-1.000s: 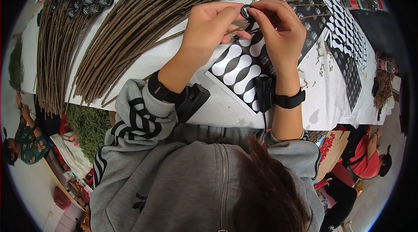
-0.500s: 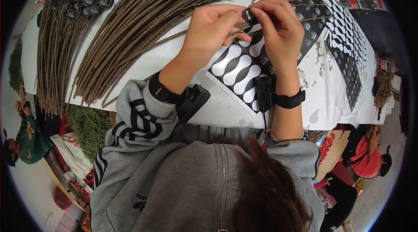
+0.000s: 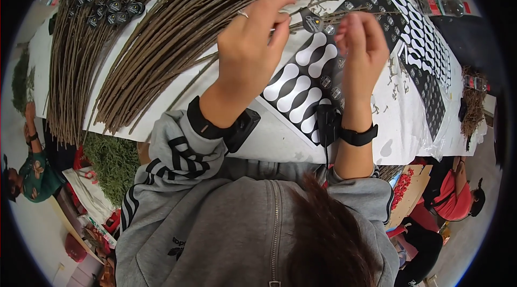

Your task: The person peels a sticker from a sheet, wraps it around a branch, and presses the ends together by hand. After repeating this process for several branches, the person places the labeled branches onto a pile.

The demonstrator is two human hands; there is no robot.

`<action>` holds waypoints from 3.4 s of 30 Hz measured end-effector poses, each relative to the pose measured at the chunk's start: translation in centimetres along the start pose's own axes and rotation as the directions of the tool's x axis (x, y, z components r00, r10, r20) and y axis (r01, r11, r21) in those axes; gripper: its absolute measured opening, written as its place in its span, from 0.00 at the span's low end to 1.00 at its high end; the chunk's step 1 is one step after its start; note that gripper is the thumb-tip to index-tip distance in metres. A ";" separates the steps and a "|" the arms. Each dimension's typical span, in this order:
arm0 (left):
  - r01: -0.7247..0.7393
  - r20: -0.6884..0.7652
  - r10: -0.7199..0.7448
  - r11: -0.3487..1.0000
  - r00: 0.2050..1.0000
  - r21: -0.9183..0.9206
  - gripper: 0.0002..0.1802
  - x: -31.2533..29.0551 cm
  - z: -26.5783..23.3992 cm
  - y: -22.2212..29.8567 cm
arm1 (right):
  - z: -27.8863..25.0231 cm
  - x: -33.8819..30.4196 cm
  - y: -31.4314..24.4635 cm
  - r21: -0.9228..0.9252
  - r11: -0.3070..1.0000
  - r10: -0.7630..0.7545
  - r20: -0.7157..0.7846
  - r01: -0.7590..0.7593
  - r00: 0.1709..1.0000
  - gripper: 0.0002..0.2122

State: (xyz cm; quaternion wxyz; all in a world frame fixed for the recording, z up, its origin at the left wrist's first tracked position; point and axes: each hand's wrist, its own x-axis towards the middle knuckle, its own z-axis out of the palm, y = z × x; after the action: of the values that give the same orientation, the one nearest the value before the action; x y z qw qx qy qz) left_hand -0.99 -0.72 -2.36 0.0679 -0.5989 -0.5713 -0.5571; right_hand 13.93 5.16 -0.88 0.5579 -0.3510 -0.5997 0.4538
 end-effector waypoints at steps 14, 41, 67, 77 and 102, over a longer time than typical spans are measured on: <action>-0.083 -0.074 0.087 0.995 0.993 0.047 0.17 -0.4 0.0 0.7 | 1.8 -1.7 -0.8 0.000 0.939 0.339 0.180 -0.345 0.923 0.11; -0.267 -0.003 0.268 0.963 0.964 -0.036 0.18 0.7 -2.0 1.9 | 1.1 -1.8 -0.7 0.053 0.967 0.231 0.241 -0.251 0.943 0.08; 0.202 -0.053 -0.196 0.913 0.979 0.355 0.13 10.3 -26.5 -17.2 | 0.9 -1.0 -0.9 -0.105 0.991 0.102 0.248 -0.078 0.963 0.05; -0.096 0.027 0.095 0.872 0.995 0.481 0.12 11.0 -23.4 -9.4 | -4.3 3.0 -0.6 -0.315 0.948 0.087 0.145 -0.037 0.986 0.07; -0.105 0.764 0.210 0.977 0.610 -0.185 0.18 -2.3 2.6 -0.1 | -7.7 -2.3 -1.4 -0.583 0.768 0.208 0.620 0.266 0.757 0.13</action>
State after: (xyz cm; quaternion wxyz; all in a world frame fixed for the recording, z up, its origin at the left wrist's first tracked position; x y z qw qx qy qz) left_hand 1.16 -0.23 -5.09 -0.1735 -0.8315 -0.4543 -0.2683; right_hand 21.99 3.68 -0.61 0.1666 -0.3283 -0.8783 0.3051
